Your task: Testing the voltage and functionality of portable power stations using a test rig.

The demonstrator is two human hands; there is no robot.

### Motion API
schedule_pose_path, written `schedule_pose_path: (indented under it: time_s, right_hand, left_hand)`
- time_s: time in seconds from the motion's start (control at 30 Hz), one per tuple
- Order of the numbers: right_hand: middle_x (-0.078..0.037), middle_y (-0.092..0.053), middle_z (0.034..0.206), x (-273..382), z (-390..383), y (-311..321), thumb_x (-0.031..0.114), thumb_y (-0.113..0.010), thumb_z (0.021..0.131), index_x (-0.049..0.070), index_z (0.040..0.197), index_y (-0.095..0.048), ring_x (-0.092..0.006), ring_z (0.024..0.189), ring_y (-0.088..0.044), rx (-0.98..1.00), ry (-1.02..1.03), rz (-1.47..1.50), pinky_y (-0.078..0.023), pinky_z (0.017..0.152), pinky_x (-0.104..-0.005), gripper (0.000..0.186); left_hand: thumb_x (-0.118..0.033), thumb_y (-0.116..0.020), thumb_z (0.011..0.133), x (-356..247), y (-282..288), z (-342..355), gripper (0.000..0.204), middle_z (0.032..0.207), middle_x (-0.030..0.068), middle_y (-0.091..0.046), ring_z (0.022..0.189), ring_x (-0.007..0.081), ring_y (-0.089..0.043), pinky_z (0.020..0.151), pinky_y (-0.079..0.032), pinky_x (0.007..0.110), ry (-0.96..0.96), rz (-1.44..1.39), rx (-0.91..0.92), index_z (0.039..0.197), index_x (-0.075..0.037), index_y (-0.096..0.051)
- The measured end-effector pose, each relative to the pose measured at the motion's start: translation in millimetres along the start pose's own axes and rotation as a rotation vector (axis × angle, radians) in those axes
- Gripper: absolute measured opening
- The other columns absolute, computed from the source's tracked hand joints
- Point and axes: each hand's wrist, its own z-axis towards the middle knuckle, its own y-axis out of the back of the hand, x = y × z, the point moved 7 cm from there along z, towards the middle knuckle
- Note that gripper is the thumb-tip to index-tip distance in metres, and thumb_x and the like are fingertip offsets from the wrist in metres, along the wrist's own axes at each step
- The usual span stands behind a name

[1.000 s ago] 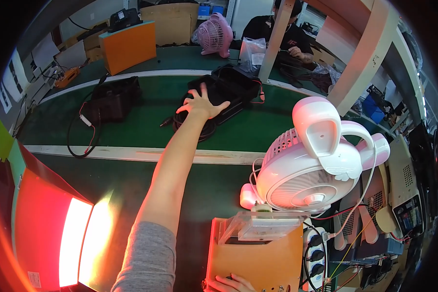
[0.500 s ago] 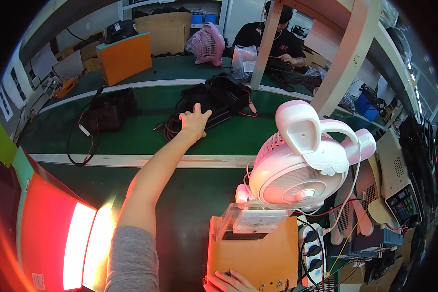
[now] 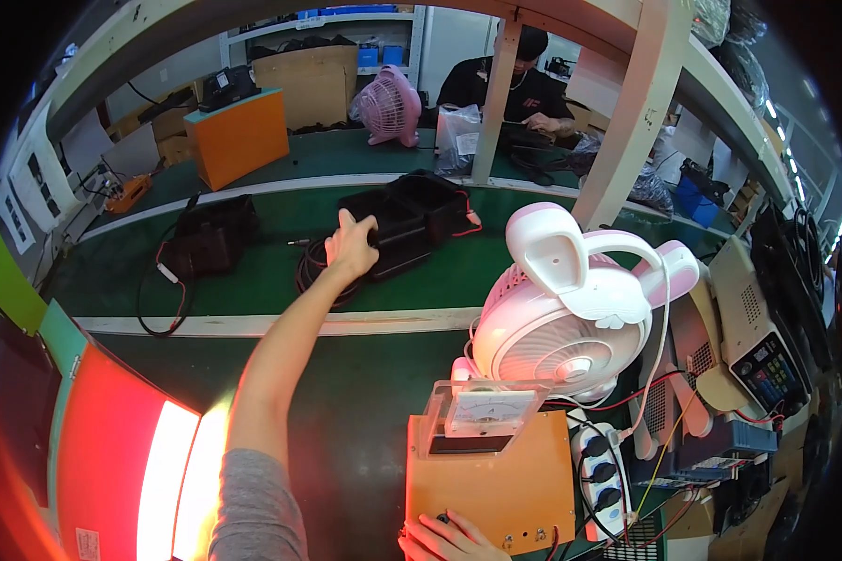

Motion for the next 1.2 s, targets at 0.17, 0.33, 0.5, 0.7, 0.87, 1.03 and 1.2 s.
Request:
schedule_pose_path:
  time_s: [0.17, 0.33, 0.5, 0.7, 0.87, 1.03, 1.2]
  right_hand:
    - [-0.016, -0.055, 0.116, -1, -4, 0, 0.02, -0.068, 0.076, 0.004, 0.111, -0.057, -0.0287, 0.113, -0.05, -0.025, 0.024, -0.041, -0.035, 0.1, -0.047, 0.04]
    - [-0.015, -0.048, 0.123, -7, -8, 1, 0.021, -0.065, 0.08, 0.002, 0.111, -0.056, -0.028, 0.109, -0.052, -0.02, 0.031, 0.121, -0.04, 0.094, -0.0483, 0.037]
    - [-0.019, -0.044, 0.128, -4, -2, 12, 0.019, -0.072, 0.074, 0.003, 0.117, -0.054, -0.0325, 0.108, -0.053, 0.102, 0.053, 0.286, -0.038, 0.094, -0.0516, 0.049]
    - [-0.029, -0.03, 0.136, 33, 29, 92, 0.021, -0.078, 0.064, 0.001, 0.134, -0.037, -0.0434, 0.128, -0.03, -0.373, 0.142, 0.08, -0.03, 0.1, -0.0553, 0.083]
    - [-0.027, -0.036, 0.122, 68, 71, 68, 0.028, -0.081, 0.053, 0.001, 0.142, -0.017, -0.04, 0.115, -0.038, -0.219, 0.259, 0.193, -0.03, 0.098, -0.0542, 0.112]
    - [-0.019, -0.047, 0.099, 72, 34, 13, 0.025, -0.081, 0.052, -0.006, 0.138, -0.023, -0.0292, 0.082, -0.049, -0.266, 0.087, 0.545, -0.042, 0.07, -0.0367, 0.108]
    - [-0.022, -0.039, 0.129, 80, 1, -27, 0.027, -0.083, 0.057, -0.005, 0.136, -0.024, -0.0303, 0.12, -0.044, -0.118, -0.227, 0.938, -0.036, 0.1, -0.0363, 0.104]
  left_hand:
    - [-0.014, -0.07, 0.059, -17, 83, 0, 0.052, 0.114, 0.0123, -0.04, 0.102, 0.0362, -0.053, 0.086, -0.045, 0.041, 0.065, -0.02, 0.068, 0.109, -0.019, -0.058]
    - [-0.018, -0.07, 0.058, -61, 193, -33, 0.055, 0.115, 0.0139, -0.042, 0.103, 0.0379, -0.053, 0.088, -0.045, 0.042, -0.065, 0.284, 0.135, 0.111, -0.018, -0.059]
    - [-0.016, -0.066, 0.054, -116, 283, -102, 0.052, 0.107, 0.0119, -0.047, 0.098, 0.0323, -0.056, 0.083, -0.047, 0.038, -0.134, 0.505, 0.209, 0.105, -0.012, -0.061]
    - [0.0, -0.067, 0.049, -162, 347, -187, 0.039, 0.093, 0.0077, -0.048, 0.088, 0.0276, -0.052, 0.07, -0.044, 0.033, -0.171, 0.707, 0.643, 0.087, -0.003, -0.059]
    - [-0.008, -0.072, 0.056, -177, 398, -261, 0.043, 0.096, 0.0075, -0.056, 0.089, 0.0242, -0.057, 0.072, -0.048, 0.034, -0.055, 0.781, 0.953, 0.098, -0.009, -0.064]
    - [-0.013, -0.073, 0.058, -160, 350, -264, 0.047, 0.098, 0.0031, -0.059, 0.084, 0.0241, -0.059, 0.071, -0.048, 0.033, -0.116, 0.736, 1.149, 0.104, -0.016, -0.064]
    - [-0.015, -0.069, 0.064, -146, 281, -260, 0.049, 0.106, 0.0057, -0.064, 0.088, 0.024, -0.061, 0.072, -0.047, 0.033, -0.075, 0.981, 1.365, 0.112, -0.013, -0.061]
